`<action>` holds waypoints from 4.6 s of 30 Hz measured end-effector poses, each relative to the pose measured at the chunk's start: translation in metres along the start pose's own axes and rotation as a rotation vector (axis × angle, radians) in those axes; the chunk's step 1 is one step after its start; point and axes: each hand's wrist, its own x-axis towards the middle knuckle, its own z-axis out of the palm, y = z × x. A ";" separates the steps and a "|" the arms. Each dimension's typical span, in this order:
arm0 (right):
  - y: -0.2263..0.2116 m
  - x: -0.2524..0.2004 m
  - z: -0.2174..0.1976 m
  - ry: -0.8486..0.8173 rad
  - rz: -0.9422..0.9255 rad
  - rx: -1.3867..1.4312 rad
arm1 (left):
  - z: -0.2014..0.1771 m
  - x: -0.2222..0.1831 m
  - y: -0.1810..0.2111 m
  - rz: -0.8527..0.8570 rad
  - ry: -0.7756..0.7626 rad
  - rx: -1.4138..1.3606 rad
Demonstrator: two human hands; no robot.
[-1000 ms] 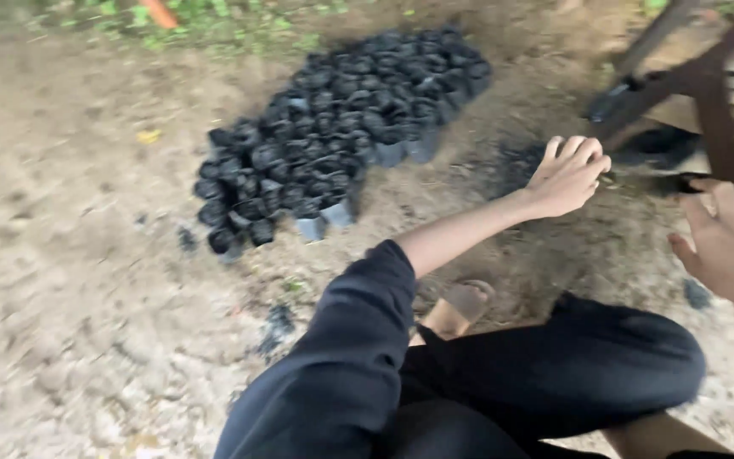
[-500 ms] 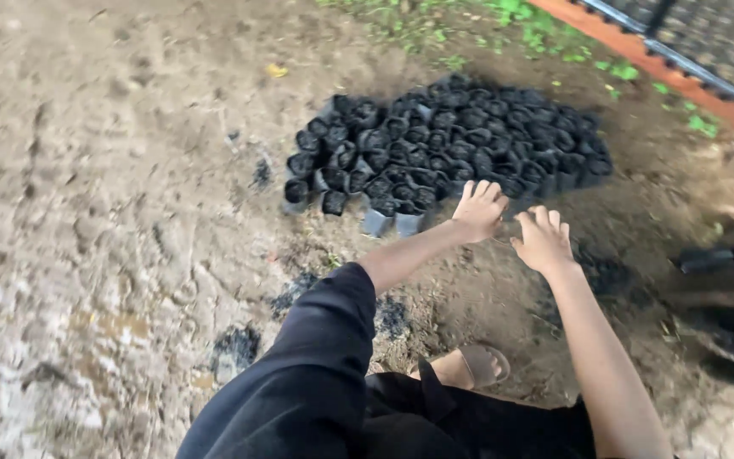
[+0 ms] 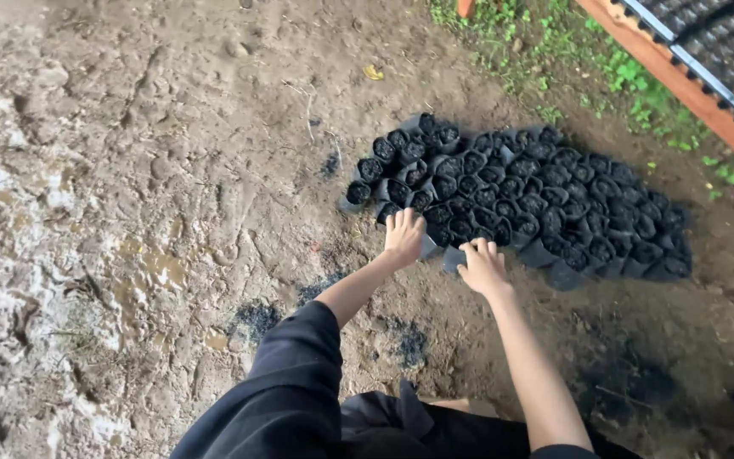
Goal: Arranging soil-filled polybags from a pile on the ground onto a wooden slatted rack in neat rows.
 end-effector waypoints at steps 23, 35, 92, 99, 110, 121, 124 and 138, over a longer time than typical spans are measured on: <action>-0.054 0.025 0.046 0.021 -0.068 0.033 | 0.039 -0.068 -0.043 -0.340 -0.188 -0.136; -0.085 0.014 0.020 0.067 -0.137 0.135 | 0.056 0.002 -0.112 -0.557 0.281 0.085; 0.133 -0.120 -0.083 0.621 0.255 1.270 | -0.194 0.019 0.222 0.503 0.450 -0.887; 0.191 -0.270 -0.110 0.889 0.452 1.279 | -0.232 -0.021 0.340 0.745 0.272 -1.188; 0.202 -0.478 -0.109 1.062 0.765 1.193 | -0.208 -0.097 0.504 1.241 -0.514 -1.263; 0.144 -0.622 -0.055 1.103 0.923 1.252 | -0.215 -0.223 0.567 1.554 -0.944 -1.212; 0.124 -0.663 -0.051 1.141 0.929 1.224 | -0.215 -0.263 0.585 1.581 -1.064 -1.223; -0.048 -0.839 -0.031 1.455 1.271 0.904 | -0.298 -0.496 0.603 2.095 -1.075 -1.291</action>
